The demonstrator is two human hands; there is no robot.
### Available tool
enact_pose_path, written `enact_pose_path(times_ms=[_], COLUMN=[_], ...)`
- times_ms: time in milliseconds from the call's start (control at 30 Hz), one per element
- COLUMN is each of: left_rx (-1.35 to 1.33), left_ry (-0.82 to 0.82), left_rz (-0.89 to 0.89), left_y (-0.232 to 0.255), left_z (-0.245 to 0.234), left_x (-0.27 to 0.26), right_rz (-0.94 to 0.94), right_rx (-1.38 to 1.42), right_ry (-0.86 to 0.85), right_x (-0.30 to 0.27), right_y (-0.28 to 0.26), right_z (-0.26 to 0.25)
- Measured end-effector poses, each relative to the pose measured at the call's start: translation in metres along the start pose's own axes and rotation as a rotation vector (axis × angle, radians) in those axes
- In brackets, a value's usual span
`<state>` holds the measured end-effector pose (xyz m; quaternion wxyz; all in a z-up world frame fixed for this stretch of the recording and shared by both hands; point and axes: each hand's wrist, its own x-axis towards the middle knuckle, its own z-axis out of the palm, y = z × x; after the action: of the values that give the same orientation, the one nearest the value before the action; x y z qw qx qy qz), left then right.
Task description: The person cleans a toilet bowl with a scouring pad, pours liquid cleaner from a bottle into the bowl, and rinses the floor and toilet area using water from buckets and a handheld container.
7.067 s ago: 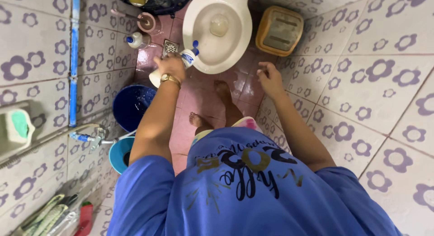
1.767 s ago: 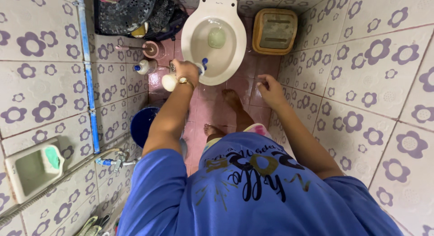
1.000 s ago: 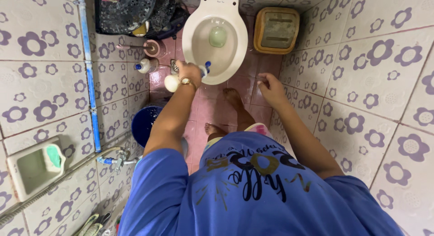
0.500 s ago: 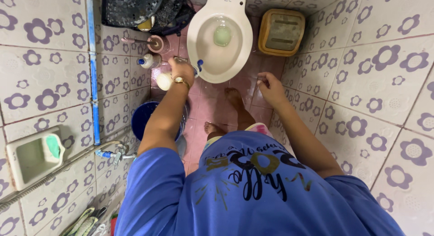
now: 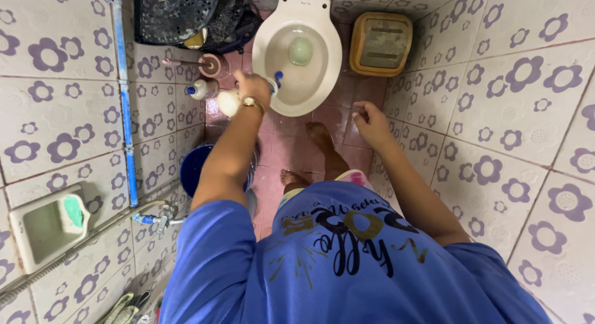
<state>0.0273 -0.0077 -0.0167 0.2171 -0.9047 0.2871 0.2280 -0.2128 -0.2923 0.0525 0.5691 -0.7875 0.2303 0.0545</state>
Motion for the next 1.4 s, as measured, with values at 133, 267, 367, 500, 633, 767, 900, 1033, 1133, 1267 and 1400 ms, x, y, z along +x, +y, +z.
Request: enact_pose_path(times_ms=[133,267,367,500,633,767,900,1033,1133,1267,1400], left_rx=[0.062,0.073,0.194,0.277,0.286,0.296,0.293,0.341,0.343,0.216,0.118], left_ry=[-0.008,0.136,0.149,0.205,0.212,0.15,0.12,0.126,0.086,0.03,-0.017], left_rz=[-0.043,-0.062,-0.052,-0.07,-0.053,-0.026,-0.011,0.054,0.089,0.11,0.131], left_y=[-0.026,-0.044,-0.053,-0.06,-0.056,-0.047,-0.046,-0.045,-0.031,-0.005,0.023], left_z=[-0.008,-0.021,-0.038,-0.062,-0.074,-0.076,-0.063,-0.042,-0.018,0.007,0.009], left_x=[0.013,0.026,0.036,0.052,0.057,0.056,0.054,0.051,0.041,0.023,0.005], right_rz=[-0.001,0.026,0.065,0.046,0.063,0.063,0.11,0.116,0.145,0.045,0.031], right_rx=[-0.022,-0.008,0.008,-0.007,-0.019,-0.026,-0.037,-0.014,0.076,0.012,-0.018], right_ry=[-0.002,-0.018,-0.019,0.003,0.028,0.015,0.012,0.005,-0.015,0.001,-0.001], right_x=[0.0,-0.001,-0.001,0.0,-0.001,-0.001,-0.002,-0.002,0.0,0.003,0.004], right_y=[0.002,-0.002,-0.004,-0.002,-0.004,-0.008,-0.012,-0.015,-0.012,-0.005,-0.004], right_z=[-0.001,-0.003,-0.002,-0.005,-0.009,-0.013,-0.015,-0.015,-0.014,-0.012,-0.012])
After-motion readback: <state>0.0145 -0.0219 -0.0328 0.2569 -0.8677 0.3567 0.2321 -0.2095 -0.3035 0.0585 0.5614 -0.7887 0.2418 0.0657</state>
